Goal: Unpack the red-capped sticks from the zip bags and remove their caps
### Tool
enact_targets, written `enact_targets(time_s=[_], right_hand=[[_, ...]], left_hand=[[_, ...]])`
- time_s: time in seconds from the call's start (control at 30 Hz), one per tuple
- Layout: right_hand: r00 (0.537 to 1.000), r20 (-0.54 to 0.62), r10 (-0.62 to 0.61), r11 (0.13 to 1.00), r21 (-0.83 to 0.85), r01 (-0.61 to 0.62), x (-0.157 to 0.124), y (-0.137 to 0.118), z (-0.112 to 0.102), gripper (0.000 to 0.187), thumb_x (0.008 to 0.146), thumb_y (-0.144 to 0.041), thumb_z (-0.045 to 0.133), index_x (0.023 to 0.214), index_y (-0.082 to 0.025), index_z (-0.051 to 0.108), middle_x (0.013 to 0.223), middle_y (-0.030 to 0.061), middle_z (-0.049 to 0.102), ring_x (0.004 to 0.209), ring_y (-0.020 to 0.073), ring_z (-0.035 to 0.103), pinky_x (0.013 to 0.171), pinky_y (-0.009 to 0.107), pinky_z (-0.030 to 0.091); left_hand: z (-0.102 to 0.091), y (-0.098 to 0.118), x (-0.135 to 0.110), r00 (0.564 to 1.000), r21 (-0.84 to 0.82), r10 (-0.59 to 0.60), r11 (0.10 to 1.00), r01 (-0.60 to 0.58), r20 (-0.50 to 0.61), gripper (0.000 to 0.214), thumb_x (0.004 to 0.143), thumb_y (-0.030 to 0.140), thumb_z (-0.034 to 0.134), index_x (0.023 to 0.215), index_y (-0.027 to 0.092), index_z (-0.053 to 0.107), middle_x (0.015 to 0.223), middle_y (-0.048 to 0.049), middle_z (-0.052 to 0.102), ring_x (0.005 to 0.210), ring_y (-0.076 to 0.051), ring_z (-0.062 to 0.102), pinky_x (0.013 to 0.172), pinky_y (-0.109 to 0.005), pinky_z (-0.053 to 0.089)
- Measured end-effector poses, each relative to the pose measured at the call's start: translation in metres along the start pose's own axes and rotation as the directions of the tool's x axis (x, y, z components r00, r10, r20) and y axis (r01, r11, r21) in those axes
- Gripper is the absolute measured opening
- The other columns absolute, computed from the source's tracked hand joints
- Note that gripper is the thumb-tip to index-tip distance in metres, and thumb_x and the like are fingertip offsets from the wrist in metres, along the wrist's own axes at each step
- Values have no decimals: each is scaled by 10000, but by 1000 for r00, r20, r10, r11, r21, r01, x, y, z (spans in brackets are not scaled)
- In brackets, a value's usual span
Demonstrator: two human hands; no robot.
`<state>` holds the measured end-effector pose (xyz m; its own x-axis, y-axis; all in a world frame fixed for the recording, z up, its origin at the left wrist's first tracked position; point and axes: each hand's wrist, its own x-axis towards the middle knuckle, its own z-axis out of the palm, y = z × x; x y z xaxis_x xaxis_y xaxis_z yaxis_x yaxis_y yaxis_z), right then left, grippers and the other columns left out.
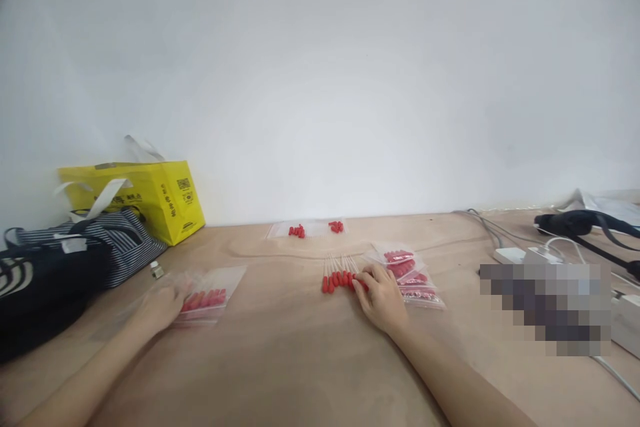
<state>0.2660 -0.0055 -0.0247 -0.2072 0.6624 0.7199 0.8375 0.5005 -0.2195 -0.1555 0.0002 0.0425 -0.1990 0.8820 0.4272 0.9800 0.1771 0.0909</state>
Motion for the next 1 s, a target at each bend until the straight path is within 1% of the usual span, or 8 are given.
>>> enact_targets(time_s=[0.1,0.17,0.27,0.4,0.53,0.63,0.77,1.0], right_hand=[[999,-23,-24,1000,11,25,0,1,0,208,825,-273,417,834,-182,604,812,62,563,753,166,515,677,302,378],[999,-37,-35,999,18,36,0,1,1,189,819,-253,426,830,-178,600,807,63,560,750,166,512,671,301,377],[998,-45,-47,999,24,48,0,1,1,170,812,-231,434,831,-175,593,806,63,558,749,166,509,667,301,375],[997,-51,-60,998,19,61,0,0,1,159,805,-206,438,841,-176,590,811,61,554,750,165,505,671,305,369],[996,-56,-74,997,15,75,0,0,1,153,801,-199,441,837,-178,588,811,58,552,748,161,501,669,301,365],[994,-56,-89,996,19,90,0,0,1,152,798,-194,444,841,-181,589,812,56,550,744,158,497,665,297,364],[993,-61,-102,994,33,104,1,-1,2,148,796,-188,446,831,-183,589,802,52,546,741,156,491,660,292,362],[989,-95,-112,990,70,119,2,-5,0,139,794,-160,447,825,-178,582,797,48,545,735,146,485,664,290,352]], left_hand=[[4,3,-12,955,92,293,951,-296,42,519,765,450,345,1099,103,537,1209,-161,493,1181,-320,357,942,-489,284],[2,11,-18,832,23,526,843,-538,174,560,758,500,381,1176,142,487,1290,-114,418,1221,-276,311,1000,-442,231],[3,23,-20,739,-71,606,785,-616,294,437,826,415,325,1156,199,512,1259,-63,461,1181,-218,390,1004,-400,256],[9,41,-17,717,-124,625,774,-621,309,365,845,250,287,1006,215,613,1113,-44,593,1076,-191,503,996,-391,274],[6,50,-15,724,-206,636,772,-602,266,411,810,429,379,1155,246,508,1226,-41,502,1177,-234,392,1002,-435,236],[0,37,-12,729,-261,627,778,-571,273,660,699,508,513,1277,234,353,1325,-67,372,1209,-251,342,985,-391,287],[2,14,-10,742,-277,595,803,-528,310,452,747,461,468,1128,230,542,1212,-45,511,1127,-228,455,950,-353,356],[17,32,-10,671,-179,738,671,-720,71,328,808,237,342,943,245,641,993,-15,654,913,-172,606,808,-294,478]])
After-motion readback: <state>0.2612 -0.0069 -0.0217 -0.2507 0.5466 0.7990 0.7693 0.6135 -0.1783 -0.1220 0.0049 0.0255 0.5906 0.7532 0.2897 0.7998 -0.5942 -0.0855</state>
